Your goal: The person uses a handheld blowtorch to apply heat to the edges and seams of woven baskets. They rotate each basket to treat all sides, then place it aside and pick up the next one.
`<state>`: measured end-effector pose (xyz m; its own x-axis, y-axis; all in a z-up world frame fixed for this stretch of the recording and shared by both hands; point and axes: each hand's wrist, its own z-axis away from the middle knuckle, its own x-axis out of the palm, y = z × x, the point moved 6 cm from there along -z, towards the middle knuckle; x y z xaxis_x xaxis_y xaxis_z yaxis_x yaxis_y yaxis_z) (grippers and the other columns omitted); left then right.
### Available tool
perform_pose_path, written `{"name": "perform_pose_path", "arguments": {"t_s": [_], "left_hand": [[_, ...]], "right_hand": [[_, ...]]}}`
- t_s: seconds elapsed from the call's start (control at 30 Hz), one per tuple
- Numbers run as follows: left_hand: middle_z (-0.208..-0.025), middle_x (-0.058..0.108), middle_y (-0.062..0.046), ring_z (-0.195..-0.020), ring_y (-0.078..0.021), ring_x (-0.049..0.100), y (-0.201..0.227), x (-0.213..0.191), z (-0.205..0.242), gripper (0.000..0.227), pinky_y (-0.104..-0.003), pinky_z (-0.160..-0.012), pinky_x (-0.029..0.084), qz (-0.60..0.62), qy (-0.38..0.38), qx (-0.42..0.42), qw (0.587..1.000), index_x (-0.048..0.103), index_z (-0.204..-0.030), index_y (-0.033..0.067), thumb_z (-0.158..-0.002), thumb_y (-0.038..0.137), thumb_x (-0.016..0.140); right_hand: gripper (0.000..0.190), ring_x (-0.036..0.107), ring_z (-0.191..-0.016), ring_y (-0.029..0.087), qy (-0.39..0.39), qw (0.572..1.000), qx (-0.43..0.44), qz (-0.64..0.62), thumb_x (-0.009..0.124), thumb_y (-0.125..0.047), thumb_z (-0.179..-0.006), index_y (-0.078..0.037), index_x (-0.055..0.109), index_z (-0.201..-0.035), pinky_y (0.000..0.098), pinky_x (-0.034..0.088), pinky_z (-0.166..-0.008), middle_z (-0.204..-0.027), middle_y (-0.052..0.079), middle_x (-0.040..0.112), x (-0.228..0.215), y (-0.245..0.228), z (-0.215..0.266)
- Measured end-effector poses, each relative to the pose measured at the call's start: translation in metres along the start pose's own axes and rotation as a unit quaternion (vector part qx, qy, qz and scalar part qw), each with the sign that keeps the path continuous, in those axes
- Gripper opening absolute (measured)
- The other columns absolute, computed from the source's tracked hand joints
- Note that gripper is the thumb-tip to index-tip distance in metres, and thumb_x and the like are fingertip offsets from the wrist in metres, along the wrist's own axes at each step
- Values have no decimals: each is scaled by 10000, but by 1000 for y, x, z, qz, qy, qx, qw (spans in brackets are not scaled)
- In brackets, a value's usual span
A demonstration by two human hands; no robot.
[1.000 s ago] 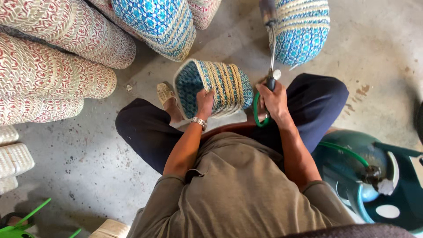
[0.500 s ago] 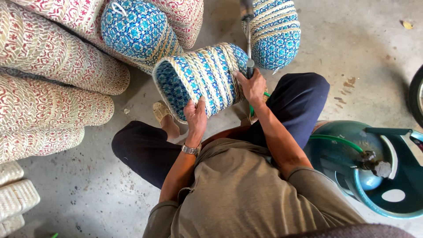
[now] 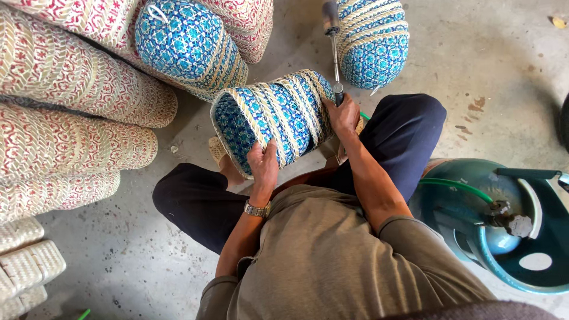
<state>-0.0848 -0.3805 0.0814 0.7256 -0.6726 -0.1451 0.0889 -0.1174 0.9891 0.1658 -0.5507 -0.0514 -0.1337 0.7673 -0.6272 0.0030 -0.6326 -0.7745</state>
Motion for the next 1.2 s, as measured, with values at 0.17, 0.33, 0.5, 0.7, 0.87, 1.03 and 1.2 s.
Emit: {"name": "perform_pose_path", "arguments": {"t_s": [0.17, 0.33, 0.5, 0.7, 0.87, 1.03, 1.2], "left_hand": [[-891, 683, 21, -714, -28, 529, 47, -22, -8, 161, -250, -600, 441, 143, 11, 13, 990, 630, -1047, -23, -1043, 138, 637], [-845, 607, 70, -666, -7, 451, 60, -19, -24, 166, -226, -560, 364, 73, -23, 33, 997, 644, -1139, 1, -1032, 124, 613], [-779, 557, 44, -664, -25, 426, 17, 21, -47, 163, -244, -556, 342, 19, 39, 30, 999, 635, -1016, -21, -1071, 133, 640], [-901, 618, 27, -741, -17, 475, 0, 66, -35, 158, -252, -615, 415, 99, 12, 68, 993, 629, -1119, -15, -1070, 129, 586], [-1027, 668, -17, -851, -38, 545, 21, 69, -31, 167, -272, -723, 490, 101, 0, 116, 988, 605, -1196, -30, -1100, 102, 573], [-998, 698, -15, -770, -40, 580, 29, 34, -26, 233, -243, -643, 484, 179, 51, 56, 981, 604, -1217, -7, -1033, 136, 581], [-910, 625, 38, -763, -22, 491, 35, 7, -37, 200, -242, -637, 424, 103, 29, 82, 991, 627, -1098, 12, -1072, 208, 599]], "right_hand": [[445, 684, -818, 480, 36, 998, 45, 9, 770, -392, -835, 24, 691, -969, 530, 520, -725, -855, 278, 705, -8, 13, -7], [475, 704, -737, 426, -4, 992, -10, -122, 768, -415, -898, 48, 663, -923, 509, 525, -709, -783, 268, 703, -41, -40, 11], [600, 708, -701, 374, -24, 975, -149, -164, 783, -490, -865, 17, 634, -1149, 475, 543, -652, -852, 215, 741, -77, -117, 68], [727, 713, -735, 406, -6, 987, -150, -55, 876, -572, -782, 42, 609, -1064, 504, 549, -677, -817, 248, 711, -75, -140, 80], [689, 709, -720, 407, -14, 992, -121, -32, 847, -564, -830, 39, 608, -1062, 509, 545, -669, -798, 244, 707, -47, -105, 66], [499, 704, -711, 417, 65, 995, -74, -23, 761, -444, -888, 0, 645, -1084, 503, 538, -628, -821, 232, 709, -42, -46, 26], [525, 673, -718, 448, 86, 989, -117, -29, 819, -466, -945, 29, 646, -969, 515, 512, -661, -791, 251, 690, -57, -45, 31]]}}
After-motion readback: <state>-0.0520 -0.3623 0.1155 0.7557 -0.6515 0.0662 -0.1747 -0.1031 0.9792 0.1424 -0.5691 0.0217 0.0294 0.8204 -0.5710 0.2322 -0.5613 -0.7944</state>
